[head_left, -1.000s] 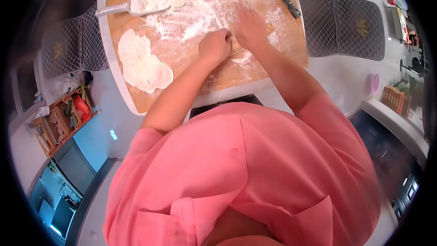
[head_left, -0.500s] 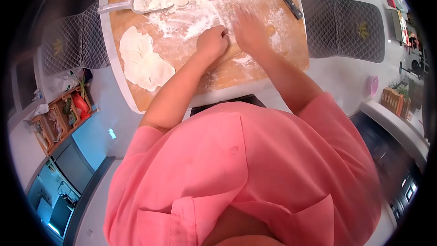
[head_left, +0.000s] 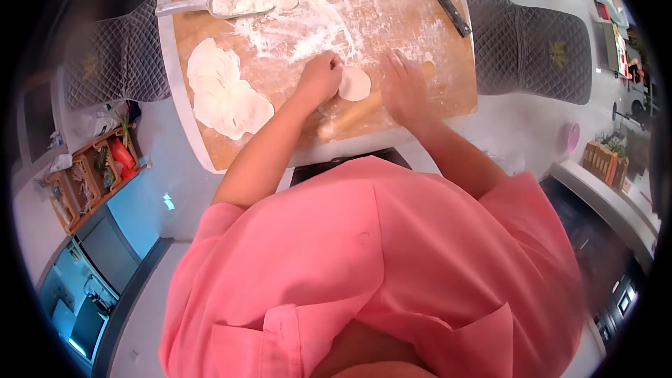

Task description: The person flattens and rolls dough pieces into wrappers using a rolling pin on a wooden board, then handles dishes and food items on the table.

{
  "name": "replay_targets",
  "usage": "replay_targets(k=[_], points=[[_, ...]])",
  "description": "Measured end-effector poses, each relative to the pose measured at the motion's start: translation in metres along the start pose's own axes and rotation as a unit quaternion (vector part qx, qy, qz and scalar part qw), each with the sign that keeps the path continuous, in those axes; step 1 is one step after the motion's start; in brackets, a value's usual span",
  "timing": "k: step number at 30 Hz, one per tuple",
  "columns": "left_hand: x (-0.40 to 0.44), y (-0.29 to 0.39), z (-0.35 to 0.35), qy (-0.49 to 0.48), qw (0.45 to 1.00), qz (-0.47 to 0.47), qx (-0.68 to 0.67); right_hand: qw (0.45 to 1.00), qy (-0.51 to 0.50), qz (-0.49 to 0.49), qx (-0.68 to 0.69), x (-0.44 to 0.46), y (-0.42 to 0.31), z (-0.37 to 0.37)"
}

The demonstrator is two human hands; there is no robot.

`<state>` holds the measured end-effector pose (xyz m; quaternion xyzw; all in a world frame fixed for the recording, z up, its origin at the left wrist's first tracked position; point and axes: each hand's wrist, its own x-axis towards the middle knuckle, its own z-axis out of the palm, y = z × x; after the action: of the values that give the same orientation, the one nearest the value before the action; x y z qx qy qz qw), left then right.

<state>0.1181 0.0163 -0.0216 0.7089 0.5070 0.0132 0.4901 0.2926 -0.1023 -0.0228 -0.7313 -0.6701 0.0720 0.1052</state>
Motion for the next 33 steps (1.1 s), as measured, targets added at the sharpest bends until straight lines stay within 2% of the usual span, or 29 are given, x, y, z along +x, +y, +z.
replay_targets(k=[1, 2, 4, 5, 7, 8, 10, 11, 13, 14, 16, 17, 19, 20, 22, 24, 26, 27, 28, 29, 31, 33], points=[[-0.006, -0.008, 0.002, 0.005, 0.992, -0.03, -0.126, 1.0, 0.02, -0.008, -0.002, -0.009, 0.0, 0.001], [-0.012, -0.007, 0.004, 0.004, 0.992, -0.032, -0.126, 1.0, 0.019, -0.007, -0.001, 0.0, -0.003, 0.002], [-0.015, 0.004, 0.003, 0.067, 0.996, 0.051, -0.022, 0.998, 0.055, -0.014, 0.016, 0.045, -0.013, 0.008], [-0.011, 0.01, 0.001, 0.067, 0.996, 0.051, -0.021, 0.998, 0.055, -0.014, 0.016, 0.066, -0.019, 0.011], [-0.002, 0.018, -0.003, 0.071, 0.986, 0.104, 0.113, 0.993, 0.1, 0.049, 0.031, 0.092, -0.027, 0.015], [-0.003, 0.017, -0.005, 0.07, 0.985, 0.106, 0.114, 0.993, 0.101, 0.05, 0.032, 0.082, -0.027, 0.014], [-0.003, 0.017, -0.008, 0.044, 0.997, 0.027, 0.064, 0.999, 0.031, 0.006, 0.045, 0.04, -0.018, 0.006], [-0.002, 0.009, -0.006, 0.047, 0.997, 0.029, 0.061, 0.999, 0.032, 0.002, 0.042, 0.022, -0.012, 0.005], [-0.004, -0.017, 0.0, 0.017, 0.991, -0.045, -0.123, 0.999, 0.033, -0.03, 0.009, -0.005, -0.006, 0.008], [-0.01, -0.017, 0.001, 0.015, 0.991, -0.048, -0.123, 0.999, 0.03, -0.029, 0.011, 0.002, -0.01, 0.008], [-0.016, -0.007, 0.003, 0.053, 0.997, 0.021, -0.058, 0.999, 0.034, -0.012, 0.022, 0.045, -0.022, 0.011], [-0.013, 0.004, -0.002, 0.053, 0.997, 0.021, -0.057, 0.999, 0.034, -0.011, 0.023, 0.067, -0.028, 0.014], [-0.006, 0.024, -0.011, 0.058, 0.985, 0.06, 0.15, 0.995, 0.083, 0.048, 0.033, 0.093, -0.036, 0.02], [-0.004, 0.021, -0.011, 0.057, 0.985, 0.061, 0.151, 0.995, 0.084, 0.049, 0.033, 0.082, -0.034, 0.02], [0.001, 0.008, -0.012, 0.052, 0.988, 0.048, 0.138, 0.998, 0.021, -0.012, 0.066, 0.038, -0.021, 0.015], [-0.004, -0.009, -0.017, 0.053, 0.991, 0.056, 0.11, 0.998, 0.024, -0.034, 0.043, -0.014, -0.013, 0.001], [-0.008, -0.029, -0.011, 0.021, 0.996, -0.021, -0.082, 0.998, 0.02, -0.05, 0.029, -0.021, -0.015, 0.002], [-0.01, -0.03, -0.011, -0.003, 1.0, 0.0, -0.011, 0.999, 0.019, -0.045, 0.013, -0.004, -0.017, 0.009], [-0.011, -0.028, -0.009, 0.0, 1.0, 0.0, -0.01, 0.999, 0.022, -0.041, -0.003, 0.016, -0.019, 0.017], [-0.017, -0.018, -0.007, 0.033, 0.999, 0.012, -0.029, 0.999, 0.033, -0.034, -0.013, 0.042, -0.026, 0.014], [-0.032, 0.017, -0.017, 0.091, 0.991, 0.064, 0.073, 0.999, 0.043, -0.025, -0.022, 0.076, -0.037, 0.02], [-0.025, 0.012, -0.012, 0.083, 0.99, 0.057, 0.099, 0.994, 0.105, 0.038, -0.004, 0.091, -0.04, 0.03]])
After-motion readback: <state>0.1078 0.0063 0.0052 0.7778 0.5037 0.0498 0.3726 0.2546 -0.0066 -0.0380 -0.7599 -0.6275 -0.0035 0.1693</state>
